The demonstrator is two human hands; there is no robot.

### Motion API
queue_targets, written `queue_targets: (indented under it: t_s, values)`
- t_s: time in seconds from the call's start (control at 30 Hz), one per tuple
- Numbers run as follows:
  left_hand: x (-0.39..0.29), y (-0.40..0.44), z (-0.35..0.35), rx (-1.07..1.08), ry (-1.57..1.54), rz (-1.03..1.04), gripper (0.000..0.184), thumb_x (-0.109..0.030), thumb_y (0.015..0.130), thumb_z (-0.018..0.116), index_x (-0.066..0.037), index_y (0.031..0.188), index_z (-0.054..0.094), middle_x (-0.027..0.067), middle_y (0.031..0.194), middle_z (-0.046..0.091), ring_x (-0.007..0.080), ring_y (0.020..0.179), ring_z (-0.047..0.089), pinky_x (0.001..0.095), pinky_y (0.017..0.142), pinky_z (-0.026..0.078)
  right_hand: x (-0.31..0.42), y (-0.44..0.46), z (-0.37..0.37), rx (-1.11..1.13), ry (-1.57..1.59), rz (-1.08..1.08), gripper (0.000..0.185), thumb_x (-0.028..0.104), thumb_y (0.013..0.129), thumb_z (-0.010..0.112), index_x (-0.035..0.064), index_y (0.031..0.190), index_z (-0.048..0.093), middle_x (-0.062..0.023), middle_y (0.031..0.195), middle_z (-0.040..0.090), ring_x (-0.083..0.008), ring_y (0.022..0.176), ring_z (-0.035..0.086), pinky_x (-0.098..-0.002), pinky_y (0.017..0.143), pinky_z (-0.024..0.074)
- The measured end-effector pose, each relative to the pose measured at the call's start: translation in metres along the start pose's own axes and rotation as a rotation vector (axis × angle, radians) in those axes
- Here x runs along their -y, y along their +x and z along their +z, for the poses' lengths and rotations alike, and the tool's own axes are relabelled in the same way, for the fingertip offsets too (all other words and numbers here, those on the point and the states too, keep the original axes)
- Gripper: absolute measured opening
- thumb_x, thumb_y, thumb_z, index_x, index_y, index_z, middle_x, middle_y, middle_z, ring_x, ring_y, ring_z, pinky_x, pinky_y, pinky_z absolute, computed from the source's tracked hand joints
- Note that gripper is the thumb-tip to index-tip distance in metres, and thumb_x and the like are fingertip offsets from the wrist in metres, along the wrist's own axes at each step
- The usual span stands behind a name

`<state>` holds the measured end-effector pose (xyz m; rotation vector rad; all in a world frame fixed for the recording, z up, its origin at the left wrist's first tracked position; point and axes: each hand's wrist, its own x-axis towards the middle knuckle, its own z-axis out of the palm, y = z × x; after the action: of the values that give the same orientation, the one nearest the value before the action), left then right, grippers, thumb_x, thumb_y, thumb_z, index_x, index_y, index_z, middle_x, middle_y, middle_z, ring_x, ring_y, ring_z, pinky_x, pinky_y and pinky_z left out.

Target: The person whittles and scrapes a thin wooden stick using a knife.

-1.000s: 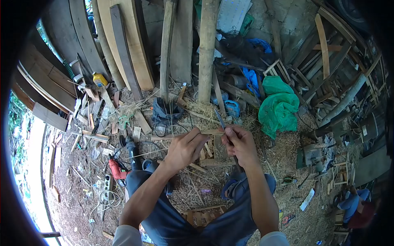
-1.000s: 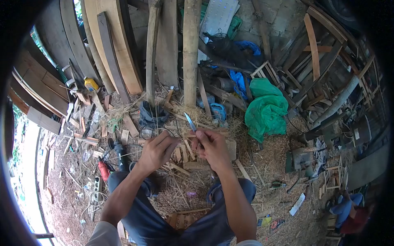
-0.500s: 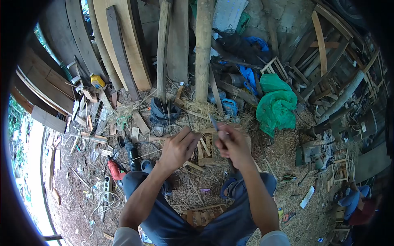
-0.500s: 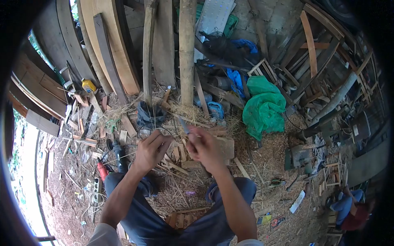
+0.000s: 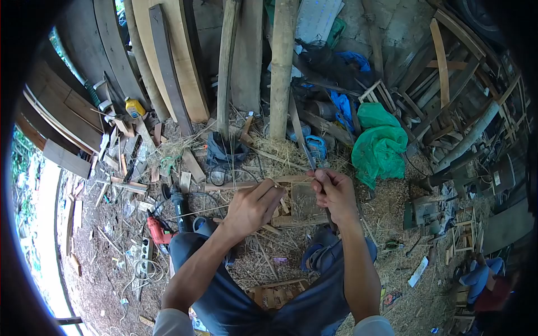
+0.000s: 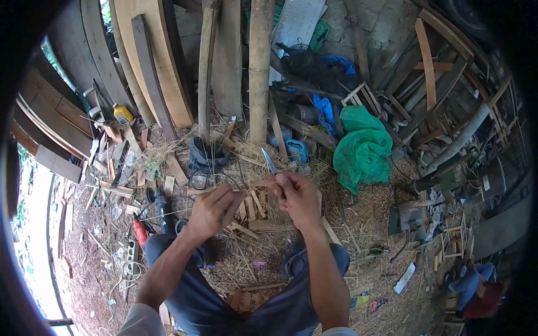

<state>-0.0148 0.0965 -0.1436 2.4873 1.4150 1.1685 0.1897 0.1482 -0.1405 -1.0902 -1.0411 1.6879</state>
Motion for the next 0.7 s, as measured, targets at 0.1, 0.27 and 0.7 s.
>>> queue_targets:
  t_s: [0.1,0.27,0.7]
  values:
    - [0.004,-0.002,0.001,-0.043,-0.003,0.026,0.011,0.002,0.078,0.068,-0.002,0.087,0.064,0.0092,0.075,0.055,0.0259,0.063,0.06,0.0352,0.054,0.047,-0.001,0.007,-0.019,-0.12,0.001,-0.089,0.025,0.023,0.096,0.056,-0.0011,0.099,0.063,0.0036,0.065,0.05,-0.0014,0.046,0.035,-0.0183,0.041,0.0265]
    - [0.02,-0.016,-0.007,-0.08,-0.04,-0.161,0.008,-0.001,0.08,0.067,-0.004,0.087,0.064,0.0084,0.076,0.056,0.026,0.062,0.059,0.0354,0.053,0.047,0.007,0.007,-0.053,-0.254,0.003,-0.237,0.035,0.036,0.094,0.058,0.0048,0.11,0.06,0.0049,0.064,0.047,-0.0008,0.047,0.035,-0.0175,0.04,0.0248]
    - [0.01,-0.003,0.007,-0.022,-0.236,-0.149,0.006,-0.005,0.084,0.064,-0.003,0.089,0.062,0.0102,0.08,0.055,0.0323,0.069,0.061,0.0411,0.057,0.048,-0.008,-0.003,0.016,0.134,0.0,0.009,0.023,0.017,0.098,0.052,-0.0031,0.106,0.062,-0.001,0.067,0.054,-0.0034,0.047,0.035,-0.0204,0.042,0.027]
